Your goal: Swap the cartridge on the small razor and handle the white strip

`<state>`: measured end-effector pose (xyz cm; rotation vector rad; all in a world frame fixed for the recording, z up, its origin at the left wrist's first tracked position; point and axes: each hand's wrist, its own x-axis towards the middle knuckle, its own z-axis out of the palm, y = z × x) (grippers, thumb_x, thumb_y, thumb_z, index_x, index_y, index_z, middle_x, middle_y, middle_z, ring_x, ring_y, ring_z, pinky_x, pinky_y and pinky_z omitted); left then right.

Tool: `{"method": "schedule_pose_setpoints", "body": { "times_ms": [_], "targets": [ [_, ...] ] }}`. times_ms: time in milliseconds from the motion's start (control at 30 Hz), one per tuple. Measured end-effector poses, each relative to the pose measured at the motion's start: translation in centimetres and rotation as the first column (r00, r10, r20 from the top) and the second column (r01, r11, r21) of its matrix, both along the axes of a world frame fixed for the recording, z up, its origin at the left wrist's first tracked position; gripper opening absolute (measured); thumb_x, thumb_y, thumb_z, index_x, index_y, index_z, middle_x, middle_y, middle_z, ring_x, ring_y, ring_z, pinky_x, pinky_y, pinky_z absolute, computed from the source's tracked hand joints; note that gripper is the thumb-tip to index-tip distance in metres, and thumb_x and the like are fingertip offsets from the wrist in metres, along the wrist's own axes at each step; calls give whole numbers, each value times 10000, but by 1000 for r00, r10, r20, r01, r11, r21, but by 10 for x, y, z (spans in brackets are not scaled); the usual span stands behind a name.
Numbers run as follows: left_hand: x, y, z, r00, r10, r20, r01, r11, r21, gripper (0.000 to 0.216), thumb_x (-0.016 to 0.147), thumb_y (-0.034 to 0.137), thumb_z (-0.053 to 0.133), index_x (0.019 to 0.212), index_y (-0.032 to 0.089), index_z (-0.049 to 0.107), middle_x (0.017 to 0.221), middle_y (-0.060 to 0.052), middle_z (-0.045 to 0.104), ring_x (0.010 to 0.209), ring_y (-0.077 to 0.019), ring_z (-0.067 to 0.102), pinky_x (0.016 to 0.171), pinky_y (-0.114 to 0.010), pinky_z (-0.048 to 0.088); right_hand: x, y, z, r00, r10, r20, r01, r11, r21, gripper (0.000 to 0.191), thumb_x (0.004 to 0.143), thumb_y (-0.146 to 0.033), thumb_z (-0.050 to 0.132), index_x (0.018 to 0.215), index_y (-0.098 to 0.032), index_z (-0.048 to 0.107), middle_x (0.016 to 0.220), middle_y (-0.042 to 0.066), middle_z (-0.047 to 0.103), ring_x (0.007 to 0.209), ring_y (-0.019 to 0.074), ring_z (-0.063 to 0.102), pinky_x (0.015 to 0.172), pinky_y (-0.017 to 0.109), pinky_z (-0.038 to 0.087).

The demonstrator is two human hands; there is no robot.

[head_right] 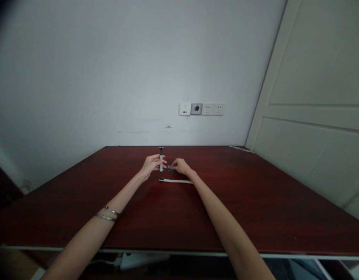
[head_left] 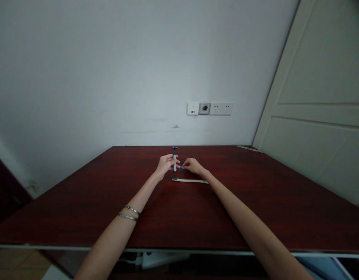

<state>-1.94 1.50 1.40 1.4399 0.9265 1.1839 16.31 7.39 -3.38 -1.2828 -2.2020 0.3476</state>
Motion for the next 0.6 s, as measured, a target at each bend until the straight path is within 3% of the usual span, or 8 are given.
{"method": "schedule_pose_setpoints", "body": {
  "times_ms": [133,333,600],
  "targets": [
    [0,2,-1,1000,16,-9,-16,1000,8,306,725,202,636,1010,105,582,858,-120,675,610,-155,647,514,-227,481,2,-1,5,1000,7,-26,-7,1000,-5,122,676,-173,639,748,-149,734,761,48,704,672,143,607,641,211,430],
    [0,4,0,994,106,7,-106,994,32,306,713,216,644,1000,116,613,992,-128,653,619,-142,646,467,-181,435,10,-6,22,979,60,-196,-69,997,-35,160,690,-247,615,748,-140,719,708,35,693,644,138,596,634,224,443],
    [0,6,0,993,122,-7,-121,989,89,274,692,196,646,951,106,639,903,-112,678,597,-145,642,433,-168,393,7,-27,49,896,149,-419,-193,979,-64,265,672,-347,633,760,-108,705,744,65,690,676,155,601,668,273,465]
  ]
}}
